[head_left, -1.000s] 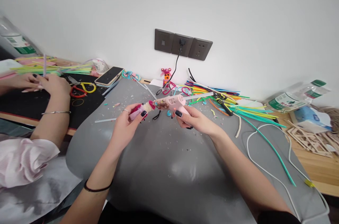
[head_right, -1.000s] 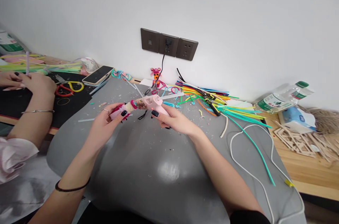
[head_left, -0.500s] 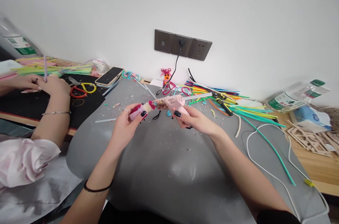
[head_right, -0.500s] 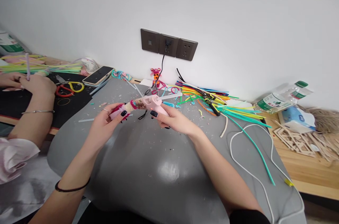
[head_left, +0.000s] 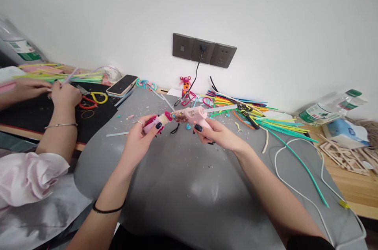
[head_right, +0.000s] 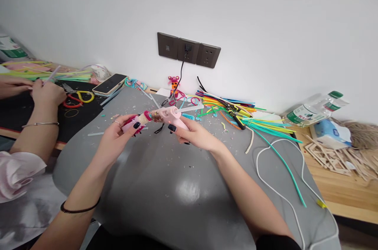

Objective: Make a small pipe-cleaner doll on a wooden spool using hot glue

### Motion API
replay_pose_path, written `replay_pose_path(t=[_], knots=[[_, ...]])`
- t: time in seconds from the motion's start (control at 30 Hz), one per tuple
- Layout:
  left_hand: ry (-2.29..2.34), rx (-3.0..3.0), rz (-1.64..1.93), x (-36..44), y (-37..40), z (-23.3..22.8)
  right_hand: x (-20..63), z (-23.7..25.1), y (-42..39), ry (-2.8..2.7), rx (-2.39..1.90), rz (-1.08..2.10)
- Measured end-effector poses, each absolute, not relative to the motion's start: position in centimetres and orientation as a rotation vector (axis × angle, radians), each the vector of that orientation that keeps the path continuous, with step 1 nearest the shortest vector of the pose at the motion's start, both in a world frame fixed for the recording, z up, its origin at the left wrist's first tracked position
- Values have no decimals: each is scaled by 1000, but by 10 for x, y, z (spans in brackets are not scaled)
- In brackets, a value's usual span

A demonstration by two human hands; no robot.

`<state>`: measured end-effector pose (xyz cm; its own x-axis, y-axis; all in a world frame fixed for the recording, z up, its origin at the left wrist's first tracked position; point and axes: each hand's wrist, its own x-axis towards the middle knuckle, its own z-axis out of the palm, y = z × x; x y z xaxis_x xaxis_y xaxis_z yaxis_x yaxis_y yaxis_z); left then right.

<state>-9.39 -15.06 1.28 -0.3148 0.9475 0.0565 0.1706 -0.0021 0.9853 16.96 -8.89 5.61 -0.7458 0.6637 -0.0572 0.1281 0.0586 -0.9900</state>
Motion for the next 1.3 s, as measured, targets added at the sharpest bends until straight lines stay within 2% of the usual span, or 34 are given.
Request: replay_pose_path(t=[1.3], knots=[[1483,1075,1424,-91,-152,12,166,61,-91,-1916,-775,1721]])
